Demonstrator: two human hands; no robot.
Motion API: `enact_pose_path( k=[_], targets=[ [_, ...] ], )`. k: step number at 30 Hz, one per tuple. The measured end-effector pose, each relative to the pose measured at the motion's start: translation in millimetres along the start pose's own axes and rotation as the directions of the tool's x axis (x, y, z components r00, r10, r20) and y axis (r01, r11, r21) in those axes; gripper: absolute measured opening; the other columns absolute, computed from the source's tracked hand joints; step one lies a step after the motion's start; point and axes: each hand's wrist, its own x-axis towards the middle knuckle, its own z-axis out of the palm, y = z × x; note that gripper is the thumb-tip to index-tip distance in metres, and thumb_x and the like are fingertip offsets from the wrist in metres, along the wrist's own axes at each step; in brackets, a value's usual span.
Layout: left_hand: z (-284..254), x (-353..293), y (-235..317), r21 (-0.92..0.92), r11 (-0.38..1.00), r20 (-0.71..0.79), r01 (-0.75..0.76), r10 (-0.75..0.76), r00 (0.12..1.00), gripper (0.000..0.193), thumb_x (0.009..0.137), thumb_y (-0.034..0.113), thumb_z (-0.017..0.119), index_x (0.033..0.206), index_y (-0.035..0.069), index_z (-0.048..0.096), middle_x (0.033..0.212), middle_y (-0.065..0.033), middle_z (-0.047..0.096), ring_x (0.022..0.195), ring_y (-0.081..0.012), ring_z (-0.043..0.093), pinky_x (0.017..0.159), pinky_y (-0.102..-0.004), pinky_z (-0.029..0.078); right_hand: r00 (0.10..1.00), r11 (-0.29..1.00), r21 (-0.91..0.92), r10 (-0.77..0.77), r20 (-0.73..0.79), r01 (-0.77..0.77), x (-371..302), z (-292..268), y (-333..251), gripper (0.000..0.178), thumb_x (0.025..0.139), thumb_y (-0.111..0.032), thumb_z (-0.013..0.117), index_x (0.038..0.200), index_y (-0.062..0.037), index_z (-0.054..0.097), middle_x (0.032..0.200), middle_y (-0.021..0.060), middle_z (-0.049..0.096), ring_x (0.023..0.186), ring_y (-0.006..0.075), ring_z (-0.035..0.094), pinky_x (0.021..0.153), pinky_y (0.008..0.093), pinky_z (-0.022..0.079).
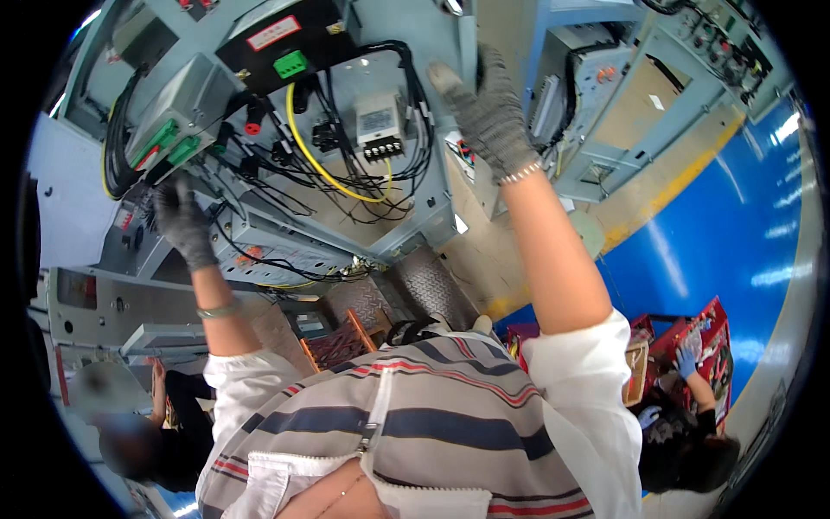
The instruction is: The person retrieves tools from a helmet and then works inside an open electrical cabinet, stripping wire ends and inserting them into terminal blocks. The person repeatedly handles wires and uses a wire stripper while another person works nearby.
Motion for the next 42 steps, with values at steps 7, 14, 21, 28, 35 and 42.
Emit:
enact_pose_path(
  k=[7, 14, 21, 28, 35, 42],
  targets=[
    [40, -80, 75, 0.021, 0.954, 0.178, -0.299, 0.291, 0.94, 0.025, 0.084, 0.016, 0.06, 0.106, 0.004, 0.059, 0.087, -0.0091, 0.065, 0.068, -0.0114, 0.057, 0.066, -0.0245, 0.047, 0.866, 0.876, -0.42, -0.386, -0.319, 0.236, -32, 14, -48, 0.044, 0.074, -0.024, 0.069, 0.107, -0.0007, 0.053, 0.099, 0.0127, 0.056, 0.09, 0.019, 0.054, 0.081, 0.0308, 0.044],
    [62, -62, 94, 0.016, 0.998, 0.15, -0.064, 0.061, 0.987, 0.038, 0.087, 0.025, 0.054, 0.119, 0.006, 0.051, 0.071, -0.0099, 0.061, 0.06, -0.0214, 0.059, 0.058, -0.0312, 0.046, 0.567, 0.465, -0.433, -0.812, 0.139, 0.772, -32, 84, -140, 0.021, 0.064, -0.019, 0.07, 0.083, -0.0166, 0.063, 0.094, -0.0016, 0.059, 0.095, 0.0198, 0.053, 0.091, 0.0375, 0.038],
    [64, -47, 79, -0.01, 0.997, 0.156, -0.074, 0.074, 0.985, 0.029, 0.084, 0.022, 0.055, 0.103, 0.0, 0.058, 0.087, -0.0203, 0.061, 0.074, -0.0325, 0.059, 0.067, -0.0358, 0.047, 0.587, 0.07, -0.678, -0.57, 0.575, 0.732, 5, 164, -163, 0.023, 0.072, -0.025, 0.06, 0.088, -0.0108, 0.067, 0.1, 0.005, 0.061, 0.111, 0.0227, 0.047, 0.1, 0.0411, 0.028],
    [93, -31, 56, -0.337, 0.941, 0.261, -0.034, 0.128, 0.957, 0.037, 0.079, 0.021, 0.059, 0.106, -0.005, 0.056, 0.101, -0.0169, 0.062, 0.086, -0.0258, 0.059, 0.078, -0.0352, 0.044, 0.538, -0.036, -0.647, -0.521, 0.663, 0.762, 21, 166, -149, 0.028, 0.069, -0.023, 0.057, 0.087, -0.0047, 0.067, 0.081, 0.0099, 0.062, 0.084, 0.0286, 0.057, 0.085, 0.0469, 0.037],
    [143, 0, -37, -0.127, 0.991, 0.247, 0.045, -0.012, 0.969, 0.031, 0.082, 0.025, 0.054, 0.106, 0.004, 0.057, 0.106, -0.0147, 0.059, 0.096, -0.0312, 0.056, 0.085, -0.0368, 0.041, 0.466, -0.058, -0.504, -0.302, 0.832, 0.862, 33, 122, -166, 0.018, 0.073, -0.021, 0.057, 0.082, -0.0084, 0.068, 0.083, 0.0089, 0.065, 0.079, 0.0262, 0.059, 0.08, 0.0448, 0.038],
    [130, -7, 86, 0.662, 0.588, 0.687, -0.465, -0.229, 0.689, 0.035, 0.087, 0.02, 0.046, 0.118, 0.004, 0.049, 0.113, -0.0168, 0.056, 0.101, -0.0281, 0.054, 0.087, -0.0357, 0.042, 0.482, -0.086, -0.507, -0.214, 0.85, 0.857, 21, 80, -157, 0.024, 0.076, -0.031, 0.059, 0.09, -0.0134, 0.068, 0.089, 0.0055, 0.065, 0.091, 0.0253, 0.058, 0.092, 0.0478, 0.033]
  ],
)
